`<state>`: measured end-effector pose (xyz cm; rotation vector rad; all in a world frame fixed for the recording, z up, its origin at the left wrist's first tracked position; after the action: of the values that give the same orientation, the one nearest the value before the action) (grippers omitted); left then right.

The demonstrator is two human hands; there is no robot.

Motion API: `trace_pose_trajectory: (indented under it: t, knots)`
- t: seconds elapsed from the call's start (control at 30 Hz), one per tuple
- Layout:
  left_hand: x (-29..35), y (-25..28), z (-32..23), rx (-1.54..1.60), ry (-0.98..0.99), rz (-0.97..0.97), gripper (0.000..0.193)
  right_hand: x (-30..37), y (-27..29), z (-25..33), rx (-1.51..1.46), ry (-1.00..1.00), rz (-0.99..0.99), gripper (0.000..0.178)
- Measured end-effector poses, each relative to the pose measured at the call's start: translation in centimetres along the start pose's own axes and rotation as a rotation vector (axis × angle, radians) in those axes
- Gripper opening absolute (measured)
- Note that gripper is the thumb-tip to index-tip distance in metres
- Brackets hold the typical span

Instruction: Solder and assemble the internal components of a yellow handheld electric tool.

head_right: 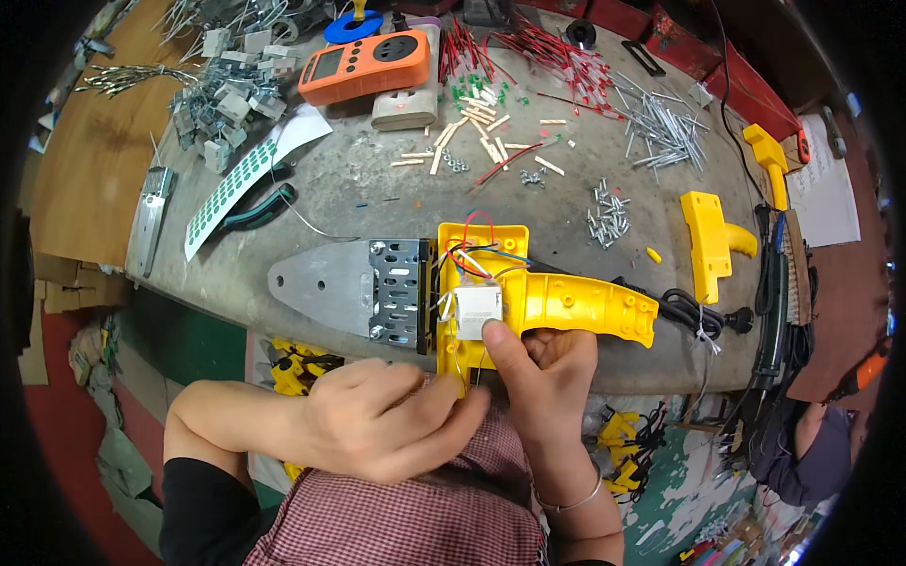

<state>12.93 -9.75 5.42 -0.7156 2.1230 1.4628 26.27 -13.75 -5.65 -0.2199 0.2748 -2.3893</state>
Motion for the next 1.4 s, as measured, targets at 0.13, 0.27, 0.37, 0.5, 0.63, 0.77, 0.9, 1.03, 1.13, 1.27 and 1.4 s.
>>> trace_pose_trajectory:
  t: [0.13,0.27,0.37,0.5,0.63,0.77,0.9,1.03,1.13,1.27,1.4]
  knots:
    - [0.9,-1.2,0.7,-0.020,-0.044,0.063,0.026,0.1,0.2,0.4,0.021,0.089,-0.006,0.041]
    - [1.3,-1.5,2.0,-0.014,0.097,0.103,0.012,0.2,0.7,0.0,0.057,0.055,-0.032,0.039]
    - [2.2,-2.4,2.6,0.016,0.134,0.100,0.012,0.1,0.2,0.6,0.070,0.105,0.000,0.040]
    - [2.4,-2.0,2.4,0.068,0.179,0.061,0.030,0.1,-0.1,0.8,0.098,0.106,0.006,0.039]
    - [3.3,-1.1,2.8,-0.014,0.165,0.037,0.036,-0.1,0.1,0.5,0.122,0.075,0.012,0.039]
    - [3.3,-1.1,2.1,-0.054,0.123,0.035,0.037,-0.1,0.1,0.6,0.078,0.072,-0.015,0.038]
    - [3.4,-2.3,2.2,-0.087,0.096,0.080,0.038,0.1,0.1,0.4,0.085,0.062,-0.010,0.037]
    - [2.9,-3.2,2.1,-0.098,0.088,0.312,0.022,0.5,0.6,0.3,0.109,0.042,-0.042,0.037]
    - [2.6,-0.3,1.7,-0.225,-0.049,0.009,0.025,0.5,-0.4,0.7,0.020,0.069,-0.026,0.034]
    - [1.1,-2.7,3.9,-0.278,-0.115,0.164,0.036,0.7,-0.8,1.6,-0.014,0.042,-0.014,0.042]
    - [-1.0,-2.4,3.8,-0.290,-0.192,0.122,0.031,1.4,-0.3,2.4,-0.043,-0.080,0.001,0.050]
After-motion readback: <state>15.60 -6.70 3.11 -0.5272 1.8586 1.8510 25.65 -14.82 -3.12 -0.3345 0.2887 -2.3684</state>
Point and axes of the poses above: each hand's wrist, its own x-axis away from the middle knuckle, its own y-axis out of the back of the hand, z = x × y, the point moved 10 cm from there along -x, towards the middle knuckle, and after that the axes turned 9 degrees about y, right-handed, at the moved point
